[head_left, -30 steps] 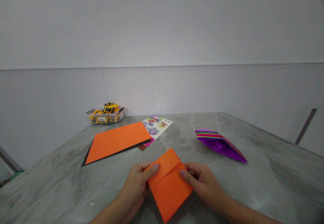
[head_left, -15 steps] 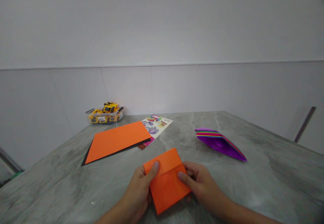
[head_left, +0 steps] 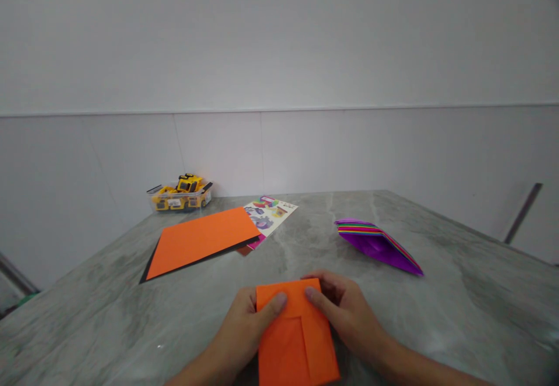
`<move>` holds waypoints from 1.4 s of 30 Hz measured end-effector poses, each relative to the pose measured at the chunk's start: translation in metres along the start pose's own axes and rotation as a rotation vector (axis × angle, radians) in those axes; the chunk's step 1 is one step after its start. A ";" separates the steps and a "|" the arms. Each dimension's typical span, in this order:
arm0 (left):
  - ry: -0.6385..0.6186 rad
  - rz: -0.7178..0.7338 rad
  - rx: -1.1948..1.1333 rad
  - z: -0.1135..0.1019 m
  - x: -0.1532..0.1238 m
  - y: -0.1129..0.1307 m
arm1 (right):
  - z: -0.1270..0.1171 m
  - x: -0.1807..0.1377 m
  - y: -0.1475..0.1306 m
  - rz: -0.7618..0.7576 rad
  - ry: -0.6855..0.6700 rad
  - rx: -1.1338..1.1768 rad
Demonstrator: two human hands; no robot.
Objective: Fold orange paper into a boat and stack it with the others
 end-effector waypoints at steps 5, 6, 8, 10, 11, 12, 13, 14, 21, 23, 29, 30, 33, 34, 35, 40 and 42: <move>-0.155 -0.087 -0.186 0.007 -0.002 -0.003 | -0.008 0.007 0.002 0.131 0.149 0.177; -0.179 -0.091 -0.211 0.009 -0.003 -0.002 | -0.008 0.008 0.004 0.160 0.167 0.214; -0.185 -0.073 -0.223 0.011 -0.004 0.001 | -0.008 0.010 0.007 0.216 0.157 0.289; -0.169 -0.043 -0.215 0.013 -0.005 0.005 | -0.006 0.011 0.010 0.259 0.098 0.375; -0.165 -0.032 -0.210 0.013 -0.005 0.007 | -0.004 0.011 0.010 0.274 0.065 0.417; -0.167 -0.027 -0.204 0.014 -0.005 0.008 | -0.003 0.011 0.010 0.286 0.039 0.451; -0.167 -0.026 -0.199 0.014 -0.005 0.008 | -0.002 0.011 0.010 0.292 0.029 0.472; -0.164 -0.029 -0.192 0.013 -0.004 0.007 | -0.002 0.010 0.011 0.292 0.036 0.479; 0.246 0.074 -0.103 -0.012 0.006 0.003 | 0.003 0.009 0.015 0.238 -0.086 0.443; 0.424 0.124 0.025 -0.022 0.006 0.008 | 0.009 0.006 0.013 0.215 -0.173 0.430; 0.583 0.212 0.326 -0.026 0.002 0.019 | 0.034 -0.010 -0.006 0.117 -0.477 0.476; 0.587 0.214 0.331 -0.024 0.002 0.019 | 0.037 -0.013 -0.009 0.084 -0.521 0.483; 0.642 0.180 0.264 -0.020 0.000 0.016 | 0.042 -0.016 -0.011 0.040 -0.580 0.490; 0.675 0.164 0.225 -0.019 -0.001 0.015 | 0.043 -0.017 -0.011 0.046 -0.588 0.488; 0.708 0.149 0.185 -0.018 -0.003 0.015 | 0.042 -0.017 -0.011 0.052 -0.595 0.487; 0.660 0.032 -0.032 -0.012 -0.004 0.011 | 0.037 -0.018 -0.020 0.045 -0.652 0.496; 0.592 0.004 -0.095 -0.009 -0.003 0.010 | 0.036 -0.017 -0.022 0.029 -0.656 0.500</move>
Point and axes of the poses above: each hand's wrist, its own x-axis towards the middle knuckle, its own z-axis out of the palm, y = z × x, the point moved 3 cm from there along x, towards the middle knuckle, and after that the axes turned 13 degrees about -x, right-handed, at the moved point
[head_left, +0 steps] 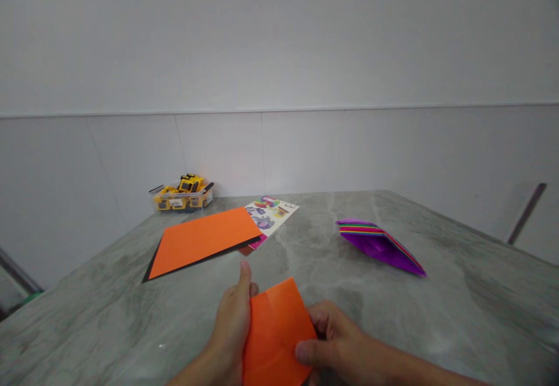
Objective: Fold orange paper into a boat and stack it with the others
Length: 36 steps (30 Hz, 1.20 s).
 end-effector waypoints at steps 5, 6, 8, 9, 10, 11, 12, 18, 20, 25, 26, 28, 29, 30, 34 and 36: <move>-0.053 0.029 -0.166 0.003 -0.002 0.007 | -0.014 0.003 0.009 -0.061 0.154 0.013; -0.089 0.038 -0.206 0.004 -0.004 0.009 | -0.018 0.003 0.011 -0.071 0.206 0.010; -0.162 0.047 -0.272 0.008 -0.006 0.012 | -0.024 0.004 0.014 -0.073 0.289 -0.003; -0.195 0.044 -0.296 0.010 -0.007 0.012 | -0.026 0.004 0.015 -0.069 0.324 -0.008; -0.232 0.032 -0.316 0.011 -0.008 0.012 | -0.027 0.003 0.015 -0.065 0.356 -0.013; -0.283 0.015 -0.330 0.013 -0.009 0.012 | -0.029 0.003 0.014 -0.061 0.388 -0.015; -0.339 0.002 -0.340 0.015 -0.010 0.011 | -0.030 0.003 0.013 -0.058 0.416 -0.018; -0.415 -0.051 -0.383 0.014 -0.010 0.007 | -0.025 0.003 0.008 -0.067 0.352 -0.134; -0.392 -0.068 -0.397 0.013 -0.009 0.006 | -0.021 0.002 0.006 -0.076 0.304 -0.177; -0.274 -0.060 -0.430 0.010 -0.008 0.003 | -0.013 -0.005 -0.003 -0.102 0.282 -0.480; -0.271 -0.054 -0.416 0.010 -0.008 0.003 | -0.012 -0.007 -0.005 -0.122 0.271 -0.589; -0.305 -0.035 -0.358 0.011 -0.009 0.003 | -0.009 -0.011 -0.008 -0.190 0.229 -0.785; -0.326 -0.020 -0.320 0.012 -0.009 0.004 | -0.008 -0.012 -0.009 -0.233 0.213 -0.850; -0.342 0.001 -0.283 0.012 -0.009 0.006 | -0.008 -0.013 -0.010 -0.280 0.205 -0.892; -0.294 0.073 -0.276 0.009 -0.009 0.019 | -0.023 -0.014 -0.012 -0.471 0.342 -0.979; -0.261 -0.017 -0.374 0.008 -0.009 0.020 | -0.035 -0.015 -0.014 -0.541 0.482 -1.055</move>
Point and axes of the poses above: each hand's wrist, its own x-axis towards the middle knuckle, its own z-axis out of the palm, y = z × x, the point moved 3 cm from there along x, towards the middle knuckle, and after that the axes turned 13 degrees about -x, right-handed, at the moved point
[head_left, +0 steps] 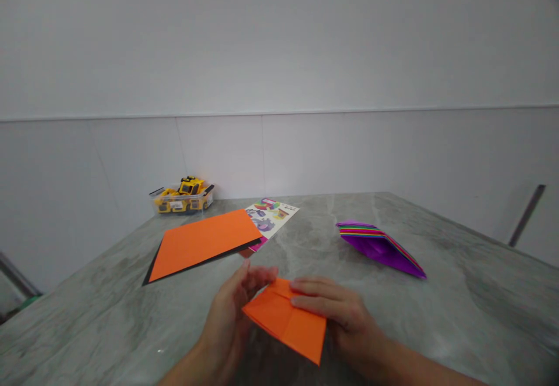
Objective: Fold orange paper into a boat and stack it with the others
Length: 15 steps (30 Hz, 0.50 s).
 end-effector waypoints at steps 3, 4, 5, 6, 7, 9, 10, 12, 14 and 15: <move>-0.061 -0.173 -0.122 0.001 -0.001 -0.008 | -0.005 0.001 0.010 0.002 0.106 -0.166; -0.112 -0.209 -0.117 0.002 -0.002 -0.012 | -0.005 0.001 0.011 0.003 0.114 -0.208; -0.160 -0.234 -0.095 0.003 -0.002 -0.016 | -0.004 0.001 0.012 0.000 0.116 -0.240; -0.195 -0.246 -0.065 0.003 -0.002 -0.019 | -0.003 0.000 0.012 -0.004 0.117 -0.263; -0.211 -0.246 -0.036 0.003 -0.002 -0.022 | -0.003 0.000 0.012 -0.001 0.121 -0.279; -0.199 -0.216 -0.003 0.002 -0.001 -0.025 | -0.002 -0.001 0.012 0.051 0.153 -0.294; -0.179 -0.187 0.000 0.001 0.000 -0.025 | -0.003 -0.002 0.013 0.096 0.177 -0.295; -0.136 -0.124 0.004 -0.001 0.002 -0.023 | -0.006 -0.003 0.014 0.186 0.204 -0.280; -0.109 -0.085 0.012 -0.004 0.004 -0.022 | -0.008 -0.003 0.016 0.240 0.179 -0.232; -0.104 -0.076 0.011 -0.004 0.005 -0.021 | -0.008 -0.003 0.016 0.257 0.154 -0.192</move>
Point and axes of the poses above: each hand's wrist, its own x-axis towards the middle knuckle, its own z-axis out of the palm, y = z × x, the point moved 3 cm from there along x, towards the middle knuckle, and after that the axes turned 13 degrees about -x, right-handed, at the moved point
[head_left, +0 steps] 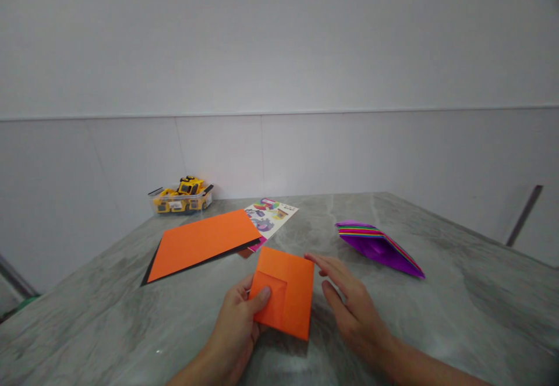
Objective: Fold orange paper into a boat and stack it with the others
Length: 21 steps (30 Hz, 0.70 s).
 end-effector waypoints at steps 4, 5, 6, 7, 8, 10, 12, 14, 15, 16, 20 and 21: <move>-0.030 -0.017 -0.027 0.002 0.000 -0.001 | 0.003 0.001 0.002 0.165 -0.104 0.157; -0.045 -0.031 -0.036 0.003 -0.001 -0.002 | 0.005 0.001 0.002 0.221 -0.122 0.195; -0.066 -0.051 -0.043 0.006 -0.002 -0.003 | 0.006 0.001 0.002 0.270 -0.137 0.234; -0.091 -0.076 -0.052 0.008 -0.004 -0.004 | 0.008 0.001 0.002 0.308 -0.147 0.273; -0.120 -0.102 -0.059 0.011 -0.006 -0.006 | 0.009 0.001 0.001 0.334 -0.153 0.310; -0.177 -0.159 -0.059 0.015 -0.010 -0.009 | 0.010 0.001 0.000 0.362 -0.162 0.367; -0.209 -0.214 -0.030 0.017 -0.013 -0.013 | 0.011 0.000 -0.002 0.370 -0.195 0.406; -0.196 -0.254 0.012 0.016 -0.015 -0.016 | 0.011 -0.002 -0.005 0.363 -0.233 0.426; -0.175 -0.264 0.028 0.014 -0.015 -0.018 | 0.012 -0.004 -0.007 0.358 -0.251 0.430; -0.152 -0.266 0.040 0.013 -0.015 -0.019 | 0.013 -0.005 -0.009 0.357 -0.273 0.434; -0.087 -0.237 0.047 0.010 -0.013 -0.022 | 0.018 -0.008 -0.013 0.400 -0.334 0.497; -0.064 -0.226 0.045 0.010 -0.012 -0.023 | 0.020 -0.008 -0.013 0.409 -0.333 0.515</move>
Point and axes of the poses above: each hand's wrist, its own x-axis towards the middle knuckle, its own z-axis out of the palm, y = z × x, the point moved 3 cm from there along x, towards the middle knuckle, and after that the axes turned 13 degrees about -x, right-handed, at the moved point
